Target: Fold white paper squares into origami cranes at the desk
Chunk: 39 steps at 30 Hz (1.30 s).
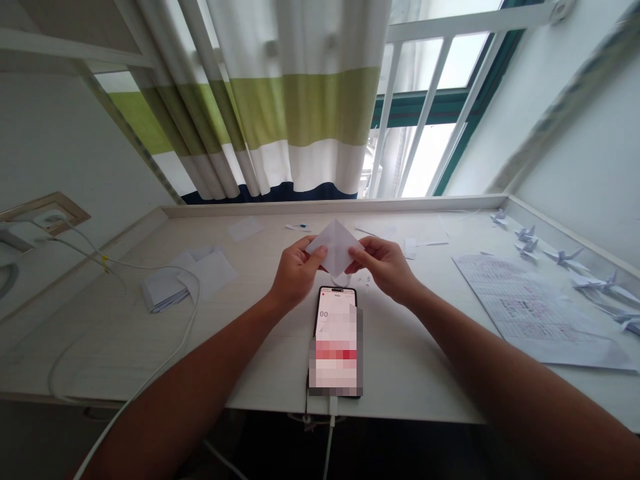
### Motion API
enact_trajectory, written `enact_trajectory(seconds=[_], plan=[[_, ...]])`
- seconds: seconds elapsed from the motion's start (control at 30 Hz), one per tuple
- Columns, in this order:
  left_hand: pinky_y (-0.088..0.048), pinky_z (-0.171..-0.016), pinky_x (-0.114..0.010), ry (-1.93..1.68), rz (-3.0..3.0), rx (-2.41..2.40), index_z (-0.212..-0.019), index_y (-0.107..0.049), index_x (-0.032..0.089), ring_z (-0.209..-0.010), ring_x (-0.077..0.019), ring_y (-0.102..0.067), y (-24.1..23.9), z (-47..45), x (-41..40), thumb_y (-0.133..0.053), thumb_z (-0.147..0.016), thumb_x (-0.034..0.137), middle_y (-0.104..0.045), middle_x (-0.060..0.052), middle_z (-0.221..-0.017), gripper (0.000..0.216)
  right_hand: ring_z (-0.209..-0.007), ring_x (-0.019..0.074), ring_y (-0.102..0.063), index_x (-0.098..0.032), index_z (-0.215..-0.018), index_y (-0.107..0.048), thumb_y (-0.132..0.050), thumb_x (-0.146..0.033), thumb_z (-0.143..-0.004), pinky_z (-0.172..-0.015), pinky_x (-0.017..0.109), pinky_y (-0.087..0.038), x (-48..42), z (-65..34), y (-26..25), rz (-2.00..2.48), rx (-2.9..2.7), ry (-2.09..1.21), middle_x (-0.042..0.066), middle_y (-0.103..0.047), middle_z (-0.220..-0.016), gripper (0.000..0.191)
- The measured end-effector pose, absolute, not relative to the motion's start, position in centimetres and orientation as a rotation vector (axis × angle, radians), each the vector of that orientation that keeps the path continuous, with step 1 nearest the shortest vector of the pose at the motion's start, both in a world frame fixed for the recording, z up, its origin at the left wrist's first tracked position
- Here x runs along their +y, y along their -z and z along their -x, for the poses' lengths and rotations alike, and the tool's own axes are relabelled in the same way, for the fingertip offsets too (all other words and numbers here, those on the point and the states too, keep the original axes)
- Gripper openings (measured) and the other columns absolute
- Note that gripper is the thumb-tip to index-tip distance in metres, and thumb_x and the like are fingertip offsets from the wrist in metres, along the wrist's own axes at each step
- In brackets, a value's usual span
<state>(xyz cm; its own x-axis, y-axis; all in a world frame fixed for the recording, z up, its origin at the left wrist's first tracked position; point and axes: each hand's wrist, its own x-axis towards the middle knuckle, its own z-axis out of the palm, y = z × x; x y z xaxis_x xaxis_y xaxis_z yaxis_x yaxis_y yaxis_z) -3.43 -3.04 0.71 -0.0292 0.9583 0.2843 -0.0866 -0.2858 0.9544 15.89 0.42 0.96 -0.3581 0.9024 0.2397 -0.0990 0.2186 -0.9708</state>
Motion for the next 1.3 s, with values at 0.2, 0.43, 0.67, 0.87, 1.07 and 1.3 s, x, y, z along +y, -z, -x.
enact_trajectory(seconds=[0.2, 0.43, 0.67, 0.87, 1.07, 1.3], plan=[[-0.061, -0.061, -0.027, -1.412, -1.362, 0.975, -0.102, -0.072, 0.012, -0.067, -0.0161, -0.071, -0.7, 4.0, -2.4, -0.078, -0.086, 0.048, -0.076, -0.005, -0.080, 0.040, -0.067, 0.0183, -0.075, -0.018, -0.093, -0.076, -0.087, -0.048, -0.081, -0.068, 0.033, -0.061, 0.8, -16.2, -0.8, 0.711, -1.531, -1.350, 0.006, -0.079, -0.078, 0.034], [-0.061, -0.059, -0.027, -1.417, -1.287, 0.921, -0.107, -0.074, 0.016, -0.062, -0.0158, -0.072, -0.4, 4.8, -1.9, -0.081, -0.084, 0.036, -0.075, -0.002, -0.075, 0.032, -0.065, 0.0202, -0.076, -0.022, -0.104, -0.078, -0.084, -0.038, -0.082, -0.070, 0.037, -0.063, 0.8, -16.5, -1.2, 0.648, -1.399, -1.490, 0.003, -0.078, -0.074, 0.028], [-0.064, -0.067, -0.029, -1.391, -1.257, 0.841, -0.088, -0.077, 0.014, -0.074, -0.0163, -0.074, -0.9, 4.9, -2.3, -0.069, -0.088, 0.029, -0.076, -0.006, -0.084, 0.017, -0.076, 0.0176, -0.074, -0.020, -0.084, -0.079, -0.073, -0.030, -0.086, -0.074, 0.034, -0.062, 0.6, -16.5, -1.8, 0.648, -1.456, -1.472, 0.004, -0.076, -0.084, 0.012], [-0.063, -0.063, -0.027, -1.393, -1.492, 0.955, -0.109, -0.073, 0.015, -0.065, -0.0136, -0.071, -0.4, 4.7, -2.2, -0.081, -0.084, 0.031, -0.076, -0.002, -0.080, 0.031, -0.071, 0.0206, -0.074, -0.023, -0.086, -0.061, -0.088, -0.044, -0.077, -0.068, 0.037, -0.061, 0.8, -16.6, -1.6, 0.767, -1.521, -1.425, 0.001, -0.074, -0.075, 0.036], [-0.061, -0.061, -0.027, -1.271, -1.606, 0.975, -0.105, -0.074, 0.013, -0.065, -0.0167, -0.074, -0.3, 4.9, -2.4, -0.078, -0.088, 0.041, -0.077, -0.005, -0.077, 0.033, -0.092, 0.0264, -0.076, -0.019, -0.105, -0.077, -0.085, -0.048, -0.081, -0.079, 0.043, -0.063, 0.7, -16.9, -2.2, 0.783, -1.857, -1.312, 0.010, -0.079, -0.102, 0.038], [-0.061, -0.060, -0.029, -1.238, -1.554, 1.027, -0.092, -0.075, 0.013, -0.062, -0.0177, -0.073, -0.6, 4.8, -2.5, -0.082, -0.083, 0.051, -0.077, -0.006, -0.073, 0.040, -0.079, 0.0225, -0.075, -0.018, -0.094, -0.080, -0.085, -0.050, -0.080, -0.071, 0.038, -0.062, 0.6, -16.7, -1.8, 0.833, -1.829, -1.230, 0.009, -0.080, -0.087, 0.035]])
